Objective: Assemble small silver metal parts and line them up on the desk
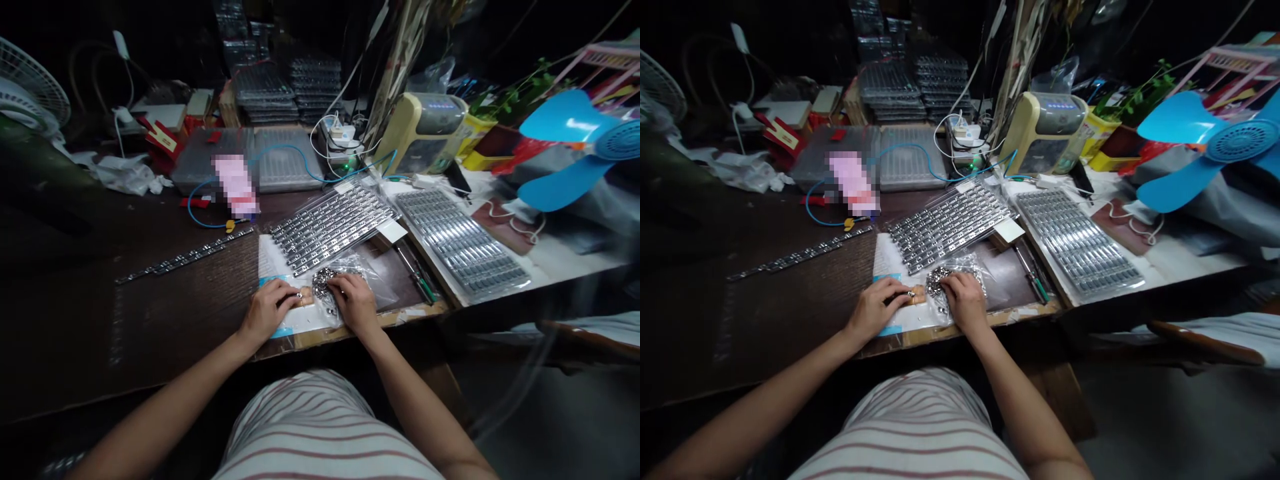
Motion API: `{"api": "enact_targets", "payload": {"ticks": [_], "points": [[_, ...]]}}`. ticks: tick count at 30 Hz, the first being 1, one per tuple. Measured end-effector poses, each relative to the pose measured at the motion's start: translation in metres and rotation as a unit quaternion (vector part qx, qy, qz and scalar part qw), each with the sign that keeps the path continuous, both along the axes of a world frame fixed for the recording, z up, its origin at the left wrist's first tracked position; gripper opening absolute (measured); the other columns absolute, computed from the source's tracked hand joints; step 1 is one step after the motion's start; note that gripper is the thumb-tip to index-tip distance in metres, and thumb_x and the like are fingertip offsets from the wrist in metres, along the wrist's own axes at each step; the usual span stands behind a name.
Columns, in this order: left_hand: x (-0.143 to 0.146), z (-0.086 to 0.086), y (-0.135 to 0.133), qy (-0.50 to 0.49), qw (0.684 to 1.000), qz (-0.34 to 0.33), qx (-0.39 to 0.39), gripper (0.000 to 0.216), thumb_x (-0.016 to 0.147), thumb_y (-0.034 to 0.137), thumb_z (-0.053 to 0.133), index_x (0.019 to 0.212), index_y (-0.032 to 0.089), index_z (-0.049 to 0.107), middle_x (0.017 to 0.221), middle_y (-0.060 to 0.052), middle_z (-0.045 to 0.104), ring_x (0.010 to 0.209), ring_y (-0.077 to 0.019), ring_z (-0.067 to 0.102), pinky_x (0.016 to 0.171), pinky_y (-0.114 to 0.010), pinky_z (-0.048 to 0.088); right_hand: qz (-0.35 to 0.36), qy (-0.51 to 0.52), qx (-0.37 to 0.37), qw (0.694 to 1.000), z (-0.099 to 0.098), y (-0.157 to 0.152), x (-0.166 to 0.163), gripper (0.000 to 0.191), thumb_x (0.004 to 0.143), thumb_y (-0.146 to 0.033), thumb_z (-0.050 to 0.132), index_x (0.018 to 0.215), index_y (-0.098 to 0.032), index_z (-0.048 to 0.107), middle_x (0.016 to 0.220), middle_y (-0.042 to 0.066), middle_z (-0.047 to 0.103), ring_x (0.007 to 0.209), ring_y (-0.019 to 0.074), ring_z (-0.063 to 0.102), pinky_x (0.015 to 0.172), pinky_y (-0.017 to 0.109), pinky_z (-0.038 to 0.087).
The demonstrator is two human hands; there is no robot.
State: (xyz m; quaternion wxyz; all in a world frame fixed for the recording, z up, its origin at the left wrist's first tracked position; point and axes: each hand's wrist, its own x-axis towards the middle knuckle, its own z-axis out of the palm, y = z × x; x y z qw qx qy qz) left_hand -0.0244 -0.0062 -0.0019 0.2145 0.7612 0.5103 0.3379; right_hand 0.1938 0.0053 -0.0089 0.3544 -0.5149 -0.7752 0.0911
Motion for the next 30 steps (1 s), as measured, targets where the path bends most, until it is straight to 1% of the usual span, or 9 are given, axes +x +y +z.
{"api": "enact_targets", "payload": {"ticks": [4,10,14,17,21,26,30], "points": [[0.000,-0.003,-0.001,0.008,1.000,0.006,0.012,0.012,0.084,0.026,0.061,0.089,0.021,0.070,0.084,-0.006,0.065,0.081,-0.0179,0.059,0.076,-0.032,0.048,0.001,-0.008,-0.007,1.000,-0.001,0.000,-0.001,0.015,0.091,-0.025,0.052,0.092,-0.021,0.066,0.090,0.005,0.066,0.087,0.0186,0.057,0.078,0.031,0.044],[0.003,-0.002,0.000,0.039,0.999,0.011,0.019,0.011,0.084,0.027,0.061,0.086,0.021,0.070,0.081,-0.005,0.064,0.080,-0.0183,0.058,0.075,-0.032,0.047,0.004,-0.008,-0.011,1.000,-0.003,0.001,0.001,0.016,0.092,-0.025,0.051,0.095,-0.021,0.066,0.092,0.005,0.066,0.087,0.0187,0.057,0.079,0.032,0.043],[0.004,-0.001,0.000,0.031,0.999,0.003,0.012,0.010,0.084,0.025,0.060,0.086,0.021,0.070,0.080,-0.005,0.063,0.079,-0.0183,0.059,0.073,-0.031,0.047,-0.007,0.002,-0.005,1.000,0.003,-0.001,0.000,0.014,0.091,-0.025,0.053,0.092,-0.021,0.066,0.088,0.003,0.069,0.084,0.0182,0.059,0.077,0.032,0.041],[0.002,0.000,0.002,-0.011,1.000,0.016,-0.009,0.011,0.085,0.023,0.058,0.086,0.021,0.068,0.082,-0.004,0.064,0.081,-0.0176,0.060,0.075,-0.031,0.047,-0.008,0.015,-0.011,1.000,0.011,-0.002,-0.012,0.010,0.088,-0.028,0.059,0.087,-0.023,0.067,0.084,0.001,0.069,0.081,0.0166,0.059,0.075,0.031,0.040],[-0.002,0.000,0.006,-0.072,0.995,0.061,-0.021,0.011,0.085,0.022,0.057,0.088,0.021,0.067,0.087,-0.004,0.065,0.084,-0.0172,0.061,0.077,-0.030,0.048,0.046,-0.030,-0.038,0.998,0.015,-0.004,-0.036,0.009,0.085,-0.033,0.064,0.083,-0.027,0.070,0.089,0.000,0.069,0.083,0.0157,0.057,0.072,0.030,0.036],[-0.003,-0.001,0.008,-0.069,0.995,0.070,-0.024,0.010,0.084,0.021,0.057,0.087,0.020,0.066,0.088,-0.004,0.065,0.084,-0.0173,0.061,0.075,-0.030,0.049,0.040,-0.080,-0.025,0.996,0.008,-0.005,-0.052,0.010,0.085,-0.035,0.064,0.089,-0.030,0.072,0.091,0.002,0.066,0.084,0.0168,0.052,0.072,0.032,0.033],[-0.002,-0.001,0.006,-0.061,0.995,0.074,-0.026,0.011,0.084,0.022,0.056,0.089,0.021,0.066,0.089,-0.004,0.065,0.084,-0.0171,0.061,0.072,-0.028,0.049,0.045,-0.088,-0.019,0.995,0.009,-0.005,-0.047,0.014,0.085,-0.034,0.064,0.097,-0.031,0.070,0.096,0.002,0.065,0.087,0.0187,0.051,0.074,0.034,0.034]]}}
